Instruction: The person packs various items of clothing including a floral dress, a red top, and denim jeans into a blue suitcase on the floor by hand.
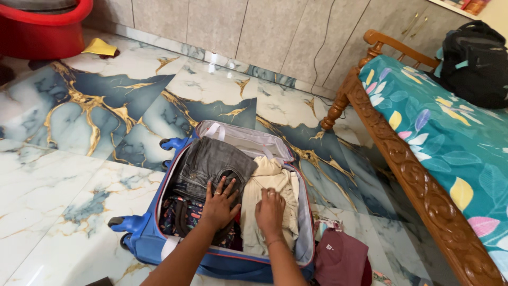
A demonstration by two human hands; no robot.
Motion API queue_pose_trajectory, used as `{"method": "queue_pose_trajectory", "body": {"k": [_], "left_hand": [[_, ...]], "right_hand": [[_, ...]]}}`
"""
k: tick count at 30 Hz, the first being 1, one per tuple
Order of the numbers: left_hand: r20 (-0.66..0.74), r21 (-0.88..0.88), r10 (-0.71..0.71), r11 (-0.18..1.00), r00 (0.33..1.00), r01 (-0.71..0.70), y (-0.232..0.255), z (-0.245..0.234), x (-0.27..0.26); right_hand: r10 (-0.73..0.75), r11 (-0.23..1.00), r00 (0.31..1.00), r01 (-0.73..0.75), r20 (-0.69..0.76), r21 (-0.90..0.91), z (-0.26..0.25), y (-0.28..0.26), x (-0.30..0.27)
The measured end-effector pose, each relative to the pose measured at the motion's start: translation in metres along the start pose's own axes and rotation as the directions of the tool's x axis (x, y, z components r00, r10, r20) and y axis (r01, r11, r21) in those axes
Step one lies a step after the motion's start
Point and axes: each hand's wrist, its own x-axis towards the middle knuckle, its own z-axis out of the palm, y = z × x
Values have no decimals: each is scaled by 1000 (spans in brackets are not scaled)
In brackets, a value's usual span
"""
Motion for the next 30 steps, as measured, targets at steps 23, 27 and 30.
{"method": "queue_pose_trajectory", "body": {"k": [23,27,30], "left_hand": [[-59,-287,235,927,970,-242,43,77,61],[56,-204,224,957,973,-208,51,65,55],[67,-153,234,963,970,-222,54,58,49]], "right_hand": [[-97,986,995,101,-37,129,36,56,45],[-60,959,968,123,-243,254,39,83,69],[-54,970,963,113,-265,215,47,96,84]]}}
